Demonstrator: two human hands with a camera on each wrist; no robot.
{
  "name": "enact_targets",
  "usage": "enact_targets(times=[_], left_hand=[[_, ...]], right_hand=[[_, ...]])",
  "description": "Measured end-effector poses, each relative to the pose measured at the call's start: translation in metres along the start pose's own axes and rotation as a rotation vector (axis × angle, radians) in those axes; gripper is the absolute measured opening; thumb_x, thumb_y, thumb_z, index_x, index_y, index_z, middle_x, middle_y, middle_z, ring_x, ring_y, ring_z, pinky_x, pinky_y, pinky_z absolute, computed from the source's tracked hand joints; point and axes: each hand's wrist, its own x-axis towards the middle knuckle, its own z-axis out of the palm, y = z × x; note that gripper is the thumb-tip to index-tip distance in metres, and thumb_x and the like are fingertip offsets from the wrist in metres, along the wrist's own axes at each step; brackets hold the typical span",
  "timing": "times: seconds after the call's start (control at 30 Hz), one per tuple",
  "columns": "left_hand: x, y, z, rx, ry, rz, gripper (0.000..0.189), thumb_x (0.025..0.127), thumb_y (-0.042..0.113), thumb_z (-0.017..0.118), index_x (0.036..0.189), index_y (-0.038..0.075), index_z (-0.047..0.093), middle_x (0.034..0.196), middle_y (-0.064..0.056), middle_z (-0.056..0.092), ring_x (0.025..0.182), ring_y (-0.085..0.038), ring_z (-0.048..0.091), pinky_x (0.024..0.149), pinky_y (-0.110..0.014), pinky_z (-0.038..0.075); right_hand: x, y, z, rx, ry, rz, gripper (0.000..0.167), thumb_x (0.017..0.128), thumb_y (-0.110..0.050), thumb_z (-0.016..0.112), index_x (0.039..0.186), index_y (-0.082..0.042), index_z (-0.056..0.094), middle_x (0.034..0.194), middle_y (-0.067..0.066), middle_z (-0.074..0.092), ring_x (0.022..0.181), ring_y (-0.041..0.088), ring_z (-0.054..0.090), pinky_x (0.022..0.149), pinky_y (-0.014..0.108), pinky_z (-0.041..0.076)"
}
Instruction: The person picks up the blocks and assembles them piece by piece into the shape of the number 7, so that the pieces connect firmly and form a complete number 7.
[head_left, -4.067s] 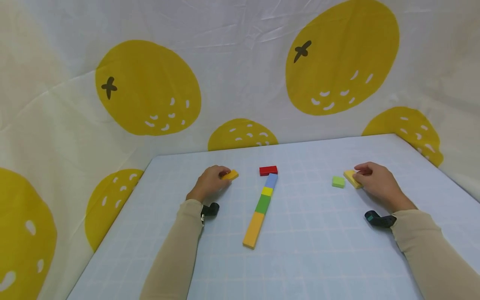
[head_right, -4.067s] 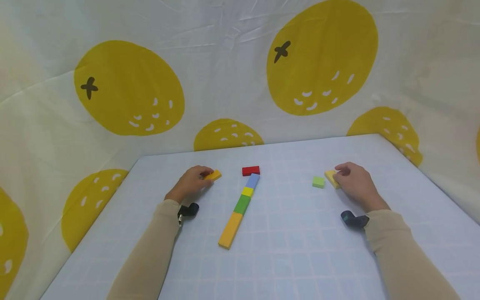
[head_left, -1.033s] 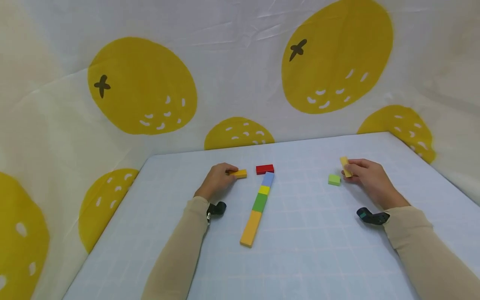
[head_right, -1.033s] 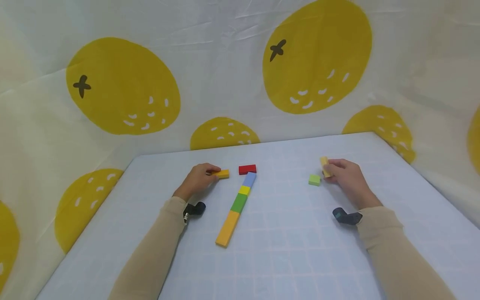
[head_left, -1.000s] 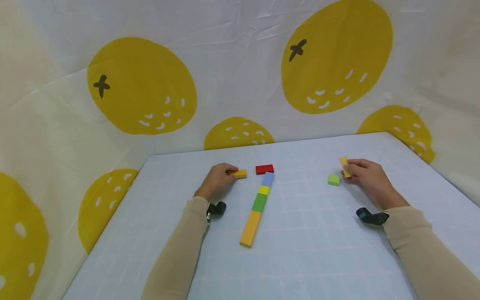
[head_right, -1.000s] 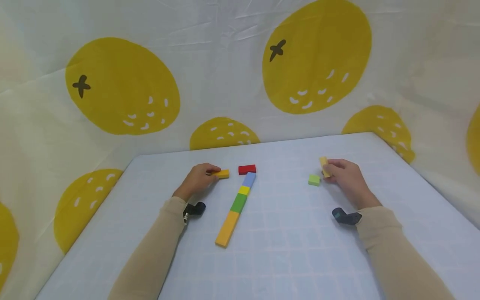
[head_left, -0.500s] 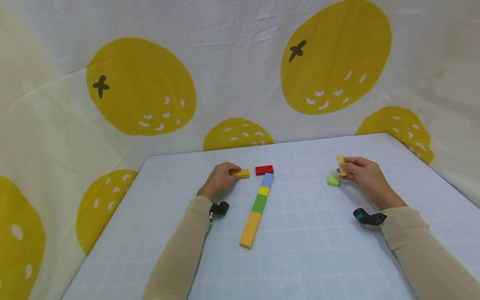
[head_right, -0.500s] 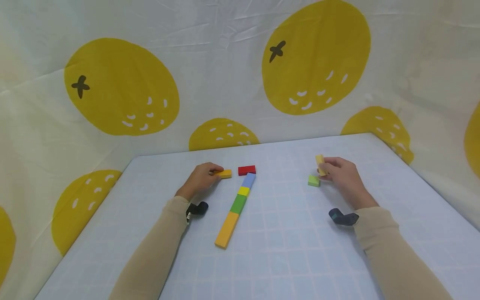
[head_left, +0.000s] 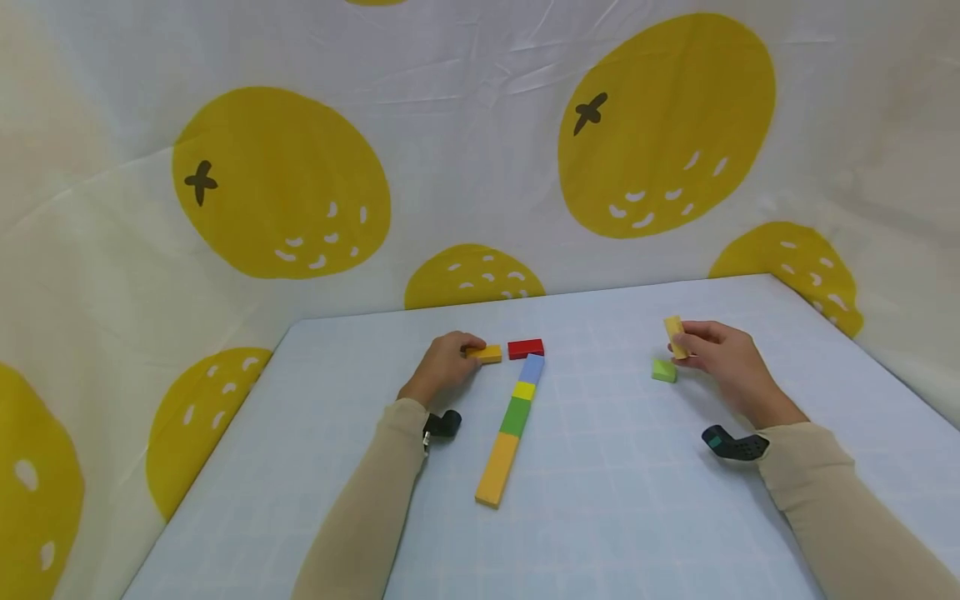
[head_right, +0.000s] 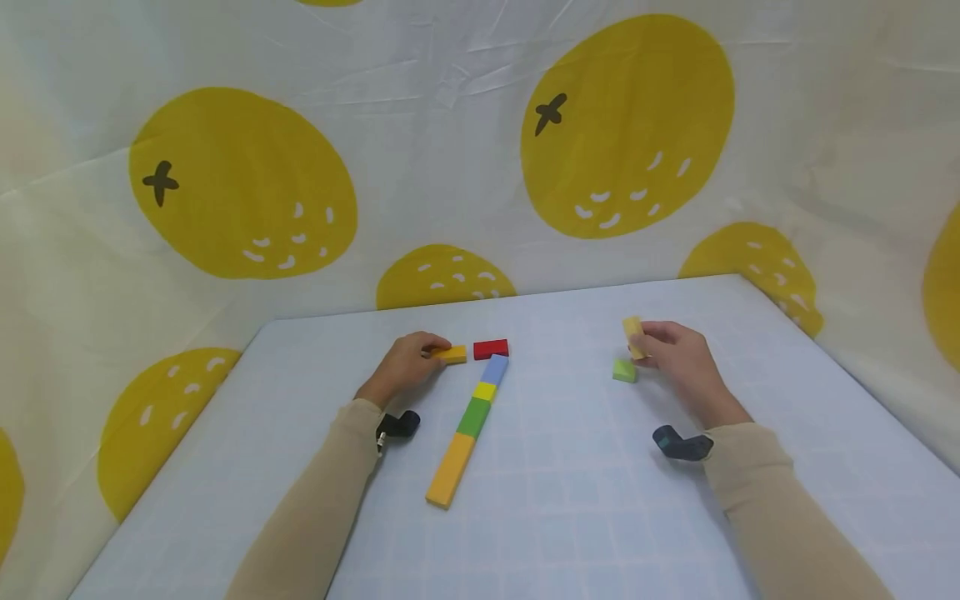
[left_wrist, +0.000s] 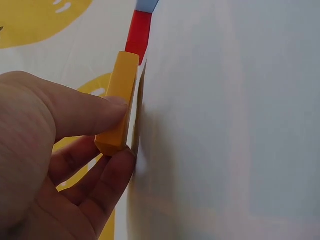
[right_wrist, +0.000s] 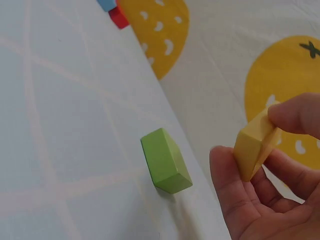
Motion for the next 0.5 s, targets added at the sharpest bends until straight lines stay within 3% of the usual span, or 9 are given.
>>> enact_targets(times=[0.2,0.5], left_hand=[[0.003,-0.001,0.001,0.004,0.008,0.034,0.027,0.094,0.011,0.07,0.122,0.014,0.071,0.124,-0.001,0.063,0.113,-0.02,0.055,0.105,-0.039,0.044],[0.003,0.001,0.004,0.016,0.018,0.02,0.026,0.095,0.011,0.069,0.12,0.015,0.072,0.123,-0.001,0.064,0.113,-0.021,0.054,0.105,-0.039,0.044]], right_hand=[[-0.002,-0.005,0.005,0.007,-0.01,-0.044,0.075,0.096,-0.054,0.059,0.147,-0.002,0.043,0.137,0.019,0.05,0.104,0.015,0.064,0.085,0.016,0.051],[-0.008,-0.015,0.016,-0.023,-0.035,-0.1,0.07,0.098,-0.051,0.059,0.146,-0.002,0.047,0.137,0.019,0.053,0.105,0.018,0.062,0.085,0.018,0.052]])
